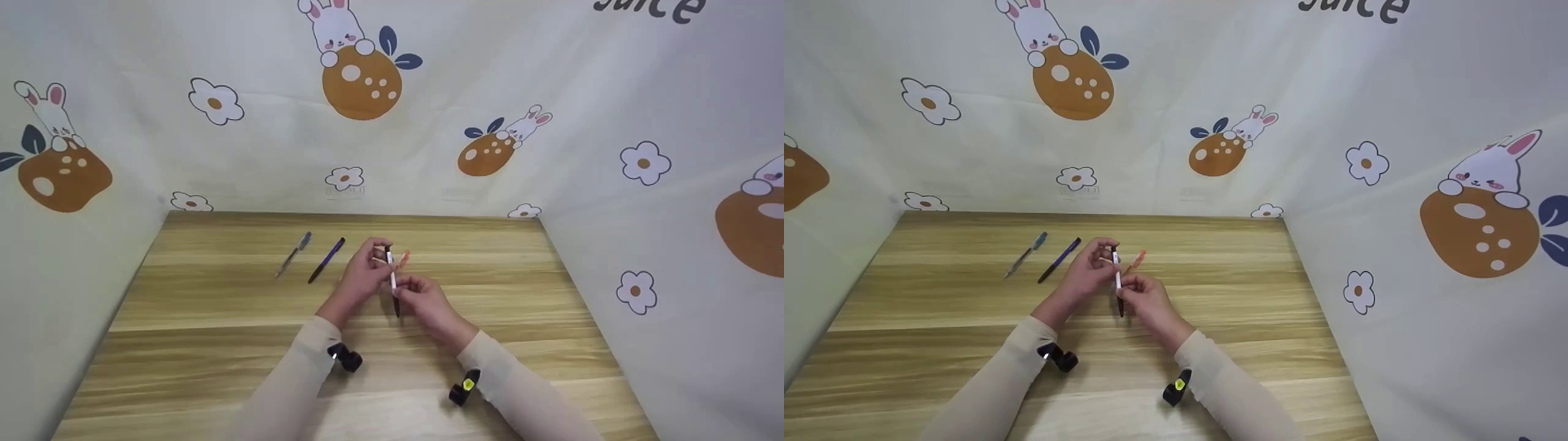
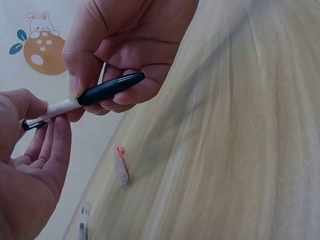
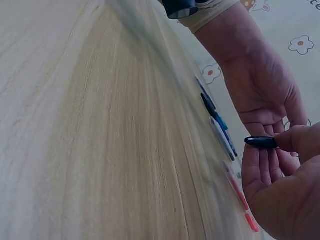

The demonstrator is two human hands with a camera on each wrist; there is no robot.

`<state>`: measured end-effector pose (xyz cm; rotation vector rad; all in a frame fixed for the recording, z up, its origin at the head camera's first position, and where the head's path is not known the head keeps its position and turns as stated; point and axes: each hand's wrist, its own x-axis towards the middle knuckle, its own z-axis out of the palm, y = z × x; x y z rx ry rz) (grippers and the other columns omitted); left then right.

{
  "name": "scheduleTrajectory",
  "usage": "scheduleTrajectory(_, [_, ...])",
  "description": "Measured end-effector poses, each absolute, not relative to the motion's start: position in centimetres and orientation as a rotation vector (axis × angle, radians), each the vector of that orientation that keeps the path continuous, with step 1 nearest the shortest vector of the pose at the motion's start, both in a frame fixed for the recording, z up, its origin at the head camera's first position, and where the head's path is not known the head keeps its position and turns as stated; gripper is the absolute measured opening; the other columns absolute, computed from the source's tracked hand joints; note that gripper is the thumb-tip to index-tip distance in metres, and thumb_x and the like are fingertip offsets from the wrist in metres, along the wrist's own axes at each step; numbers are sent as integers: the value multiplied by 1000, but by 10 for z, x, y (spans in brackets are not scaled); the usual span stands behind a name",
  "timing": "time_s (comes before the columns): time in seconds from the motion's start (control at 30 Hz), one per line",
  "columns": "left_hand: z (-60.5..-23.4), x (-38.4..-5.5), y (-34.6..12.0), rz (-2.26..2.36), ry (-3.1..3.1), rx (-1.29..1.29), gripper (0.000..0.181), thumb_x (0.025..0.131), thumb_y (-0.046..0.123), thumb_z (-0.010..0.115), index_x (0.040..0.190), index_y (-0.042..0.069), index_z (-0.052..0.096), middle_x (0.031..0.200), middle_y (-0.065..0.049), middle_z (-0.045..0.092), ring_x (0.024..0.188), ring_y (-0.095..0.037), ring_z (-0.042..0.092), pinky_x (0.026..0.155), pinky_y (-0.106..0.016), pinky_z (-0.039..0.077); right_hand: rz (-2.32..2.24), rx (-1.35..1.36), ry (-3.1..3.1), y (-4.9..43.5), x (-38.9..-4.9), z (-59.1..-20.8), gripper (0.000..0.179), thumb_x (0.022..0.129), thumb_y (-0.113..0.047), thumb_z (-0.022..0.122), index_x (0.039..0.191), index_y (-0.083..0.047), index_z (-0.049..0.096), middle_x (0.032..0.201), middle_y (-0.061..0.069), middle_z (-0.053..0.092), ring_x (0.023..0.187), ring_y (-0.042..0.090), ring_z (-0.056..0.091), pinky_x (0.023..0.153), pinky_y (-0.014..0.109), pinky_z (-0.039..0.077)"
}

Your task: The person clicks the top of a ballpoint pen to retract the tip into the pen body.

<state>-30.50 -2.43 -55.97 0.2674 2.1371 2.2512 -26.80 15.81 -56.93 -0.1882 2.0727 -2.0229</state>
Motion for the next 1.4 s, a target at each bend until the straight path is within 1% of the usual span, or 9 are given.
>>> scheduleTrajectory(0.1, [-559,-305,-24,2257,2133,276,45,96,-7,76,137,5,62,107,-11,63,87,-17,64,68,-25,55,-2025,-188,2069,159,-269,-569,25,99,1,68,119,15,68,102,6,75,94,11,66,81,25,56])
scheduleTrajectory(0.23, [-558,-306,-24,2266,2126,287,45,96,-5,78,137,5,63,109,-12,64,88,-18,66,70,-24,56,-2027,-178,2085,159,-270,-570,23,98,1,69,117,14,70,106,12,75,94,11,66,79,24,56])
scheduleTrajectory(0.33, [-558,-306,-25,2255,2139,295,43,98,-1,79,138,5,64,113,-14,66,90,-18,67,73,-25,57,-2019,-166,2109,160,-271,-570,19,98,1,69,115,10,71,101,5,74,92,11,65,77,23,53])
scheduleTrajectory(0.43, [-558,-306,-27,2239,2161,307,43,98,-2,75,139,5,65,117,-15,67,93,-19,66,76,-27,59,-2001,-161,2151,160,-272,-570,14,98,1,69,111,6,71,96,-1,71,89,11,62,75,23,51])
scheduleTrajectory(0.57, [-559,-307,-31,2214,2199,325,45,96,-4,70,139,5,65,119,-16,69,93,-21,66,77,-29,59,-1970,-200,2230,164,-273,-568,13,98,2,70,110,7,70,98,2,71,89,12,63,76,23,52])
scheduleTrajectory(0.77, [-562,-309,-37,2175,2257,322,39,97,-3,70,135,5,68,119,-21,69,90,-20,66,75,-28,58,-1858,-303,2388,176,-280,-566,15,98,2,68,111,8,71,96,7,70,86,13,63,72,23,52])
scheduleTrajectory(1.0, [-560,-308,-45,2163,2299,297,34,99,-3,74,131,3,70,109,-12,69,83,-16,65,69,-24,56,-1796,-399,2514,193,-291,-567,21,95,9,66,115,12,72,93,10,70,82,14,62,64,19,52])
scheduleTrajectory(1.23, [-558,-308,-52,2134,2343,256,33,100,1,76,132,5,70,111,-11,68,89,-20,65,72,-27,56,-1800,-378,2559,209,-301,-566,19,95,10,66,112,9,73,94,18,70,80,16,59,61,20,50])
scheduleTrajectory(1.4, [-560,-309,-57,2099,2372,218,36,100,3,77,134,6,69,114,-11,69,92,-20,65,73,-28,58,-1747,-353,2601,219,-305,-565,19,97,8,68,115,9,72,94,11,70,82,17,61,63,21,52])
